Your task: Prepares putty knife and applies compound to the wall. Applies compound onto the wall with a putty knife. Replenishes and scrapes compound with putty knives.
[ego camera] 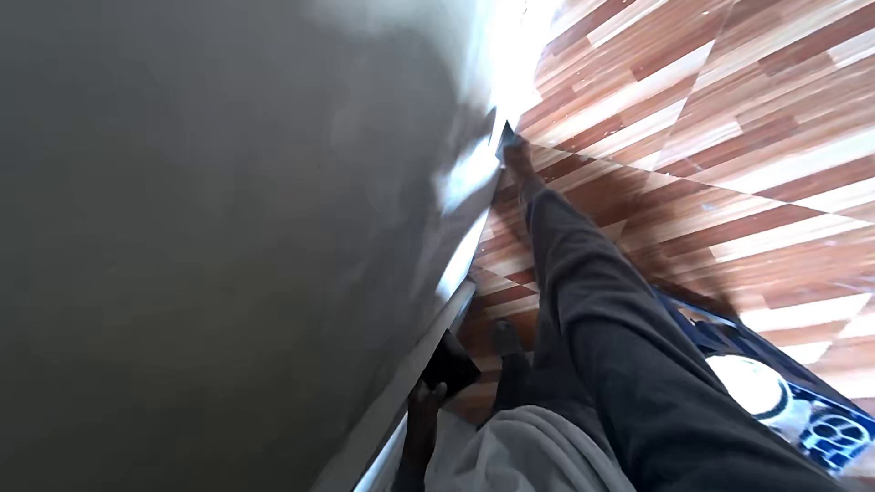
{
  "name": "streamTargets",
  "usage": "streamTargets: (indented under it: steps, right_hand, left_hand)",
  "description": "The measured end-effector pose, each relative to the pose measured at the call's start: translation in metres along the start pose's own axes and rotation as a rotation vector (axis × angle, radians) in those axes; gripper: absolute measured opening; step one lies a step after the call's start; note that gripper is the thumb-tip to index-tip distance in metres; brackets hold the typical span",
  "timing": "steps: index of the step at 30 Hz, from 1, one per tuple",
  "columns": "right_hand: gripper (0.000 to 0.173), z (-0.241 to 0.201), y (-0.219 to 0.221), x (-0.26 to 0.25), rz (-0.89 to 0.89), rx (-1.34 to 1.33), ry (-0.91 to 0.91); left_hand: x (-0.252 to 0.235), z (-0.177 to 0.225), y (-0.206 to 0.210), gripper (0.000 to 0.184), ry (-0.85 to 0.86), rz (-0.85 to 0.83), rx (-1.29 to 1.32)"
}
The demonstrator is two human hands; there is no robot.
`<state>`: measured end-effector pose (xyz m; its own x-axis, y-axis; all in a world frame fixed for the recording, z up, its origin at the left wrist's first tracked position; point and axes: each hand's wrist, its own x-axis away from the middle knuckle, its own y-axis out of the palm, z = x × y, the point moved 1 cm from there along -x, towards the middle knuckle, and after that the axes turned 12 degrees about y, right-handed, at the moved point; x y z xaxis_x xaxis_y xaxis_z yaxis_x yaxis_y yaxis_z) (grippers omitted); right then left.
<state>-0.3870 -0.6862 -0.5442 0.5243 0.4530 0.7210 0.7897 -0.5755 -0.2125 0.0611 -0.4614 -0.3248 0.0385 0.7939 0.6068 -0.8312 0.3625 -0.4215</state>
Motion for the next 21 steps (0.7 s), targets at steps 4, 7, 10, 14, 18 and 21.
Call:
streamTargets:
  steps: [4, 7, 10, 14, 18, 21]
  right_hand:
    - [0.038, -0.063, -0.030, -0.049, 0.185, 0.095, 0.011]
    - [0.037, -0.066, -0.028, -0.053, 0.124, 0.059, -0.066]
    - [0.040, -0.037, 0.012, 0.007, 0.042, 0.134, -0.174]
    - [0.044, 0.040, 0.064, 0.134, -0.099, 0.142, -0.156]
    - [0.039, 0.157, 0.074, 0.251, -0.423, 0.425, -0.303]
    - [0.038, 0.212, 0.054, 0.329, -0.329, 0.284, -0.161]
  left_hand:
    - [0.016, 0.014, 0.005, 0.039, -0.069, 0.010, 0.029]
    - [0.027, 0.015, 0.011, 0.038, -0.041, 0.022, 0.058]
    - [0.038, 0.018, 0.010, 0.034, -0.007, 0.034, 0.083]
    - [0.058, 0.017, -0.001, 0.040, 0.043, 0.010, 0.085]
    - [0.082, -0.003, -0.016, 0.033, 0.160, 0.040, 0.118]
    - [0.109, -0.033, -0.038, 0.033, 0.236, 0.066, 0.247]
